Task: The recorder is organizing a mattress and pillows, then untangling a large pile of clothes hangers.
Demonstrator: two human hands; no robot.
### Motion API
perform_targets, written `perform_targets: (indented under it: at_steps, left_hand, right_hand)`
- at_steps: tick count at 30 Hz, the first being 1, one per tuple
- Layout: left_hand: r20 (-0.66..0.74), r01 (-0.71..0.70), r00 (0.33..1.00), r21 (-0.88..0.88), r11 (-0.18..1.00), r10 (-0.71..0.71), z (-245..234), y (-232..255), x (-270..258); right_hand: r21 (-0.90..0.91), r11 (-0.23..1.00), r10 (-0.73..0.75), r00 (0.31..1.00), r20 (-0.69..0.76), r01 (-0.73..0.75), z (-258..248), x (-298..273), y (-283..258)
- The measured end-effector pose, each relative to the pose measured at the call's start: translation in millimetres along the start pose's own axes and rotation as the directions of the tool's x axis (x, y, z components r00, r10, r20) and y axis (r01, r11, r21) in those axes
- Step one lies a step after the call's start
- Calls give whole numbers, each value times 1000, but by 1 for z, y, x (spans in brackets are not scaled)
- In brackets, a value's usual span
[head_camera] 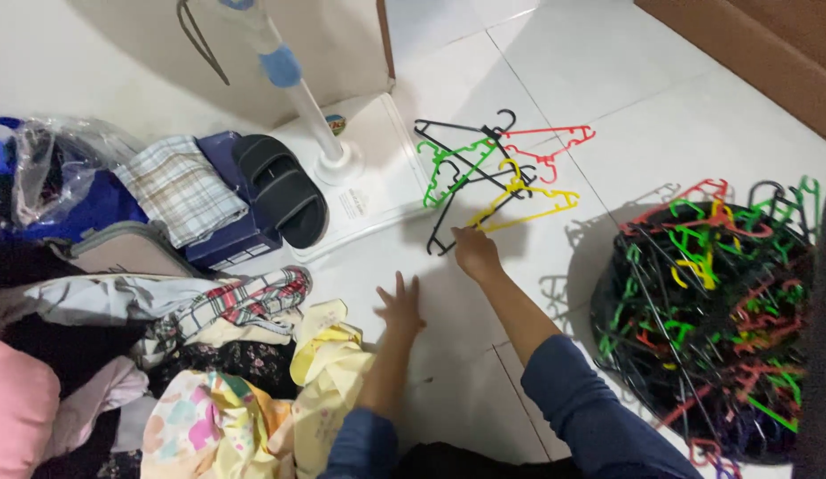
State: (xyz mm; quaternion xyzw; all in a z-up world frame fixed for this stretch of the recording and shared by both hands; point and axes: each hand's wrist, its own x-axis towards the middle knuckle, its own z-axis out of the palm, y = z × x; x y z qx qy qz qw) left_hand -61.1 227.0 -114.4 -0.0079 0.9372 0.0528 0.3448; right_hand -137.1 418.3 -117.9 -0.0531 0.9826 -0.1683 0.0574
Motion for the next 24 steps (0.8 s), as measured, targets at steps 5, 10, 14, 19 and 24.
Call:
perform_targets:
  at_steps: [5, 10, 14, 19, 24]
  left_hand:
    - [-66, -37, 997, -81, 996, 32, 35, -16, 7]
    - [-71, -67, 996, -76, 995, 61, 25, -17, 7]
    - [-32, -53, 998, -77, 996, 51, 15, -14, -4]
    - [-103, -70, 993, -76, 995, 62, 18, -14, -11]
    - [-53, -65, 997, -79, 995, 61, 10, -13, -11]
  right_hand:
    - [-132, 991, -63, 972, -228, 33, 52, 52, 45]
    - [-212, 960, 132, 961, -244, -185, 10, 92, 65]
    - [-198, 950, 229, 970, -87, -242, -36, 107, 53]
    - [-339, 916, 265, 958, 108, -215, -45, 131, 64]
    - [-435, 864, 329, 938, 104, -255, -65, 146, 75]
